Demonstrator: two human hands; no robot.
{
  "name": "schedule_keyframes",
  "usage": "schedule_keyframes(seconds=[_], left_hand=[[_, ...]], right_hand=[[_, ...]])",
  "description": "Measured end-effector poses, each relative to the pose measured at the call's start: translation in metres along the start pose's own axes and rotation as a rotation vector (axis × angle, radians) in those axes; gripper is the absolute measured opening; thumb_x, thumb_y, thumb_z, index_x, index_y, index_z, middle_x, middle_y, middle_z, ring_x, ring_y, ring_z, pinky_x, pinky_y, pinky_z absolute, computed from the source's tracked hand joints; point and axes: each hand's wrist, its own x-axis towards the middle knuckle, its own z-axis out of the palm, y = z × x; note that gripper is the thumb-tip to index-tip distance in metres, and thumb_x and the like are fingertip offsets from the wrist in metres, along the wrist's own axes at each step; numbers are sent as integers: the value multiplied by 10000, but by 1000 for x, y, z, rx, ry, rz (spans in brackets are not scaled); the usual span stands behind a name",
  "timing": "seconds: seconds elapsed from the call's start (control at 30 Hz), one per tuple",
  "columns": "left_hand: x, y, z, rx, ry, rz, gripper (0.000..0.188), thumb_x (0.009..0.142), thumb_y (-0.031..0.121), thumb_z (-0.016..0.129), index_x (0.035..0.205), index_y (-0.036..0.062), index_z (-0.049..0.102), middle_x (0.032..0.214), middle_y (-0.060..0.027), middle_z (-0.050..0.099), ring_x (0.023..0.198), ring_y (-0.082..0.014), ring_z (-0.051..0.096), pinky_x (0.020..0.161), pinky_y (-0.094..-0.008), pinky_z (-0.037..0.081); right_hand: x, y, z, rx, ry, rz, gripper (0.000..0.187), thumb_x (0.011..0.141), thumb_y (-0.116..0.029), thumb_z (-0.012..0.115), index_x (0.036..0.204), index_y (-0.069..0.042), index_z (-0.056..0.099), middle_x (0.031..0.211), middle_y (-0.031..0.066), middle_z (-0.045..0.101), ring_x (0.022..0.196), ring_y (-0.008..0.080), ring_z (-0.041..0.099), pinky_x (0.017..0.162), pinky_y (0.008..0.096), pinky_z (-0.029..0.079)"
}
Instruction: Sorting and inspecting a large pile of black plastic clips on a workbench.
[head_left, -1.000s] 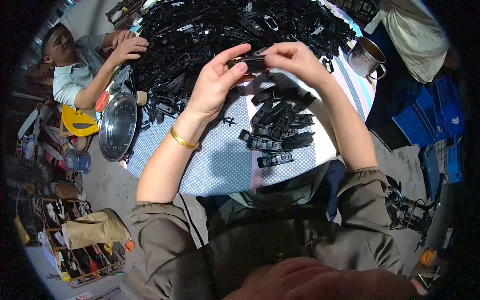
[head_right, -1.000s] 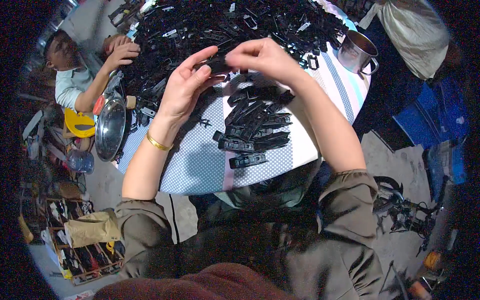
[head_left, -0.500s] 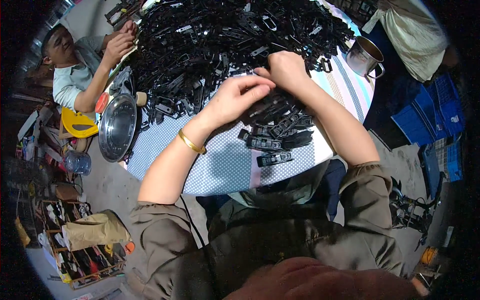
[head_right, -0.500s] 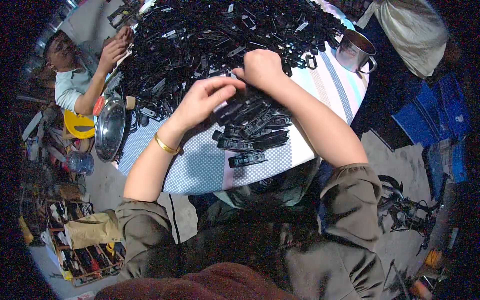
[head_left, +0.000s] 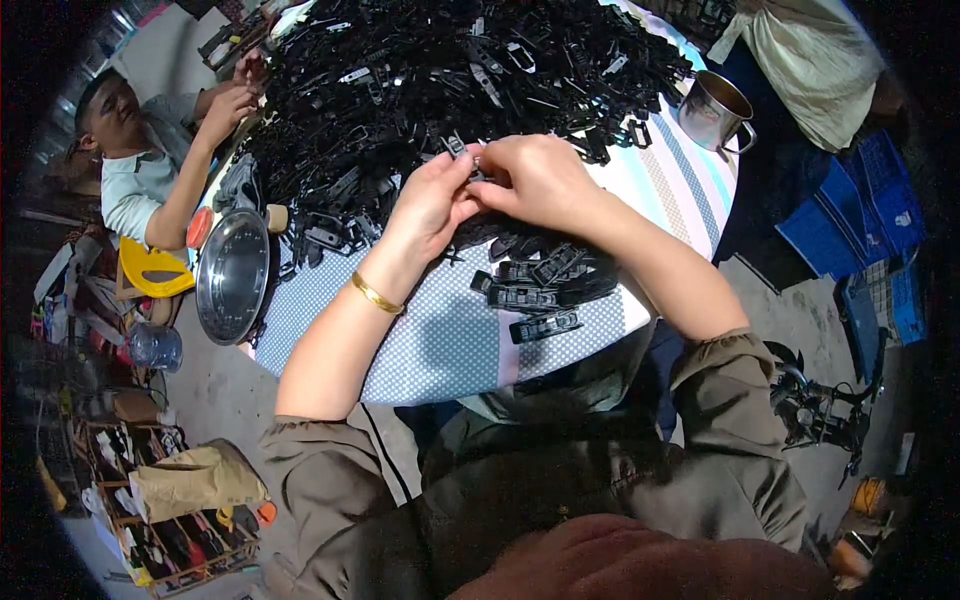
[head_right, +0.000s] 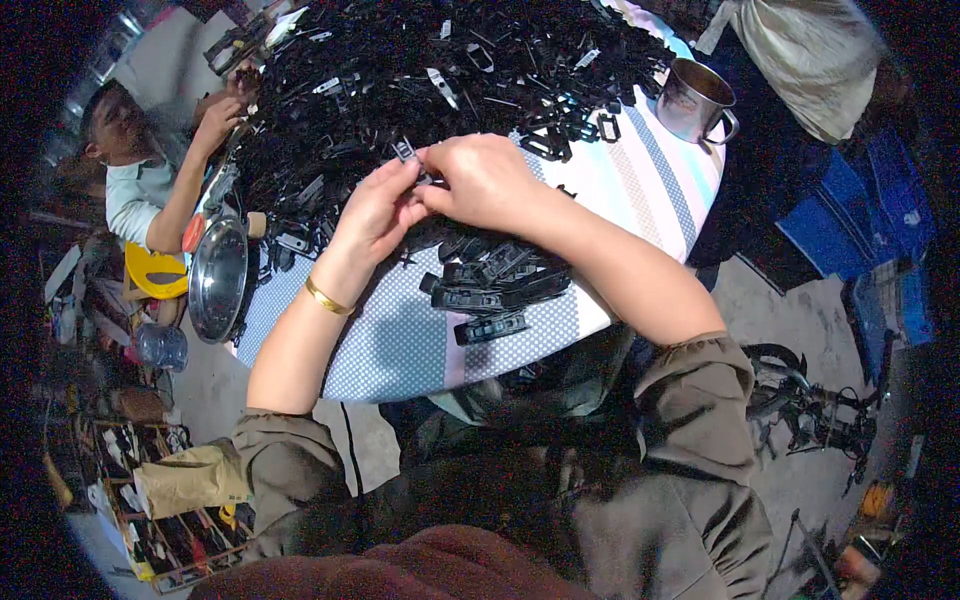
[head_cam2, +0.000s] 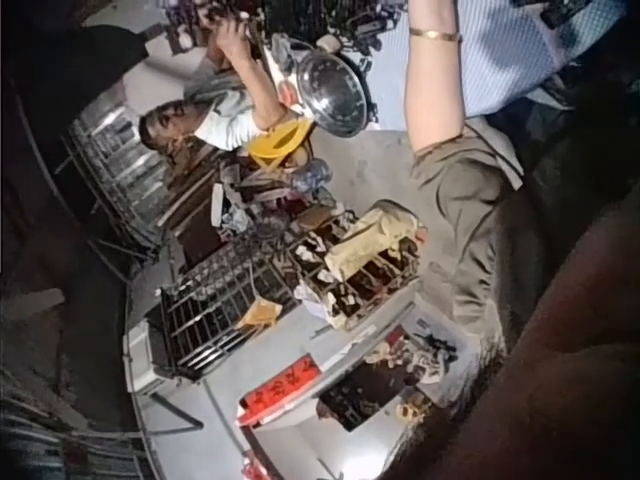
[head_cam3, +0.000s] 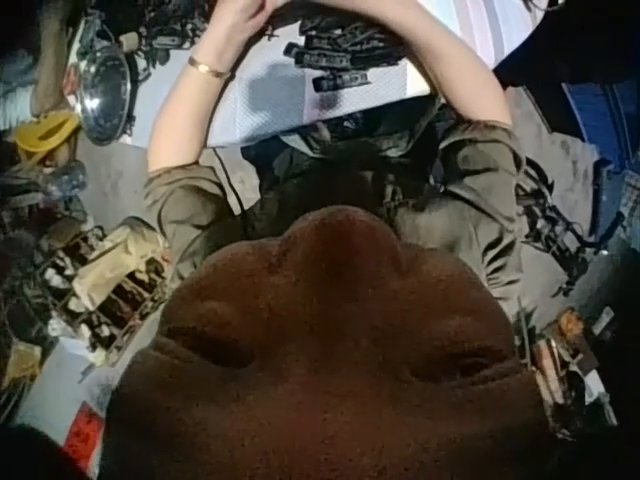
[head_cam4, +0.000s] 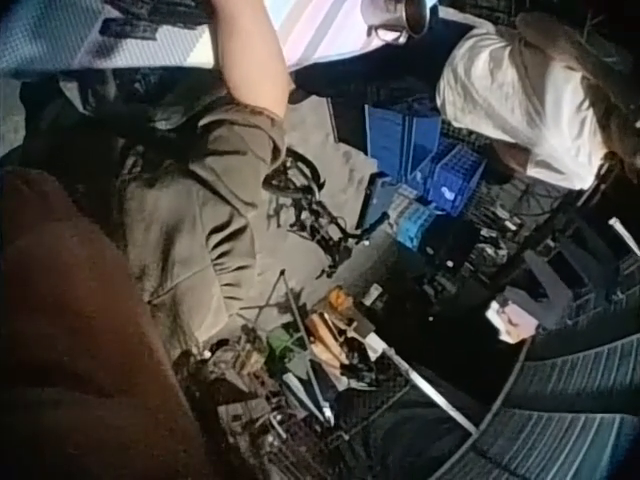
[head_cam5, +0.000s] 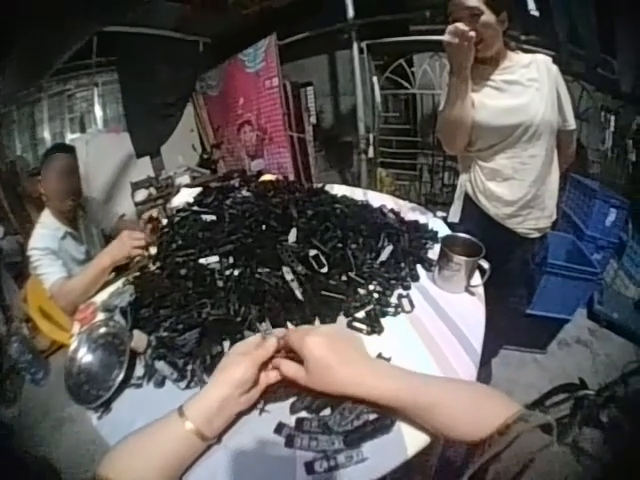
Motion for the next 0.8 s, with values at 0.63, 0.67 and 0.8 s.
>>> schedule_keyframes(seconds=[0.63, 0.67, 0.8], left_hand=[[-1, -8, 3, 778, -143, 153, 361, 804, 11, 465, 1164, -13, 481, 896, -37, 570, 711, -73, 500, 667, -200, 424], [4, -16, -2, 847, -173, 232, 359, 805, 15, 470, 1163, -1, 486, 916, -40, 575, 732, -79, 506, 698, -211, 430], [-1, -7, 1, 917, -212, 178, 341, 811, 24, 483, 1151, 17, 498, 933, -46, 582, 750, -84, 512, 717, -222, 432]], right_hand=[[12, 182, -49, -448, 270, 663, 307, 740, -343, 595, 950, -128, 653, 889, 151, 631, 845, 315, 602, 743, 405, 473], [12, 180, -49, -453, 273, 662, 307, 740, -343, 595, 950, -128, 653, 889, 151, 631, 845, 315, 602, 743, 405, 473], [28, 158, -45, -601, 146, 641, 256, 734, -307, 593, 864, -98, 663, 852, 152, 633, 814, 321, 606, 706, 411, 484]])
